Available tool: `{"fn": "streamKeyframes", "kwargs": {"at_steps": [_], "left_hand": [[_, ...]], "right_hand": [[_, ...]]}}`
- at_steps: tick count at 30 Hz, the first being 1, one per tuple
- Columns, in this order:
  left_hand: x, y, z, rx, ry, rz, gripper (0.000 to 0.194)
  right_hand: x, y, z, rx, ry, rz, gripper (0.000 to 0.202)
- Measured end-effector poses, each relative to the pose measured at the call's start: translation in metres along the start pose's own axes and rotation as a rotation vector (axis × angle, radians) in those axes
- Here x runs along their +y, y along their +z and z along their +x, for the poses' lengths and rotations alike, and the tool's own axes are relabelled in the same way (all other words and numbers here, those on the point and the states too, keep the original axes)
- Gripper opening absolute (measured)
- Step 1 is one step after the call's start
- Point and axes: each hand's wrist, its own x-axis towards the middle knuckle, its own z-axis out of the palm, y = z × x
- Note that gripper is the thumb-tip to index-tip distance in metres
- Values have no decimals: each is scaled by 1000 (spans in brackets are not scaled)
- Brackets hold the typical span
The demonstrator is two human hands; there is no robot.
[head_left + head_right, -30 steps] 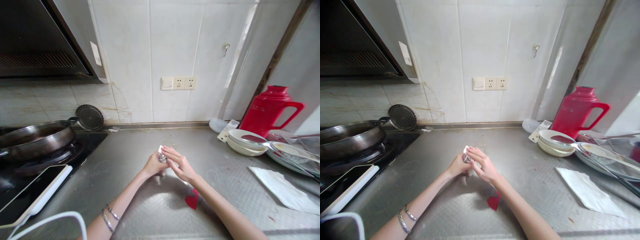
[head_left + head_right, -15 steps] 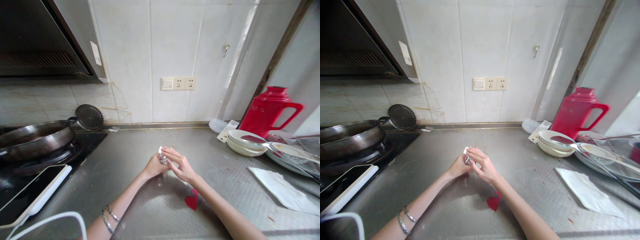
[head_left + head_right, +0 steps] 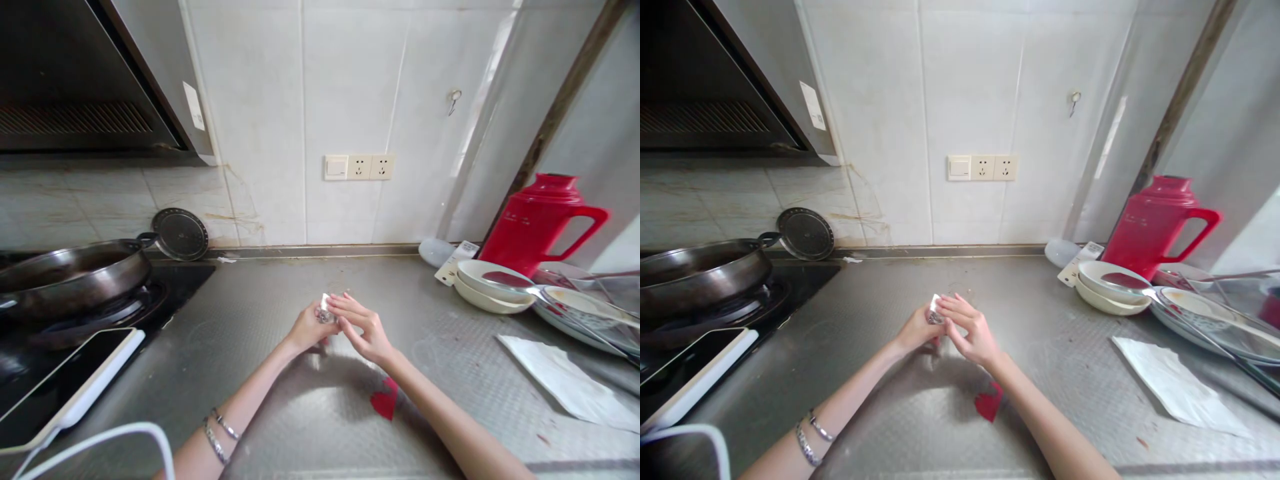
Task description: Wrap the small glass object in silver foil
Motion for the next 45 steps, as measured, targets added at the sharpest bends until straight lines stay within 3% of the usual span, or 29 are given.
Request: {"fn": "streamKeyframes", "kwargs": {"at_steps": [4,12,19,22,26,30,34,39,45], "left_hand": [[7,0,-2,102,-49,-25,61],[9,-2,-2,90,-27,-47,58],[13,-1,-3,76,-68,-76,60],[21,-3,-6,60,-92,-112,54],[25,-8,-6,32,-110,-115,48],[20,-8,-5,-20,-136,-111,46],[18,-8,-5,-63,-162,-109,49],[11,-14,-4,-173,-115,-90,70],[2,-11,-2,-223,114,-2,116]], "right_hand": [[7,0,-1,89,110,23,32],[0,1,-1,108,96,71,30],[8,-1,0,51,357,205,35],[6,-4,0,-47,418,325,44],[1,1,-1,-140,456,431,72],[1,11,-2,-103,443,406,85],[4,14,-2,-53,474,400,80],[7,12,-2,-39,540,407,74],[11,17,0,63,632,590,74]]}}
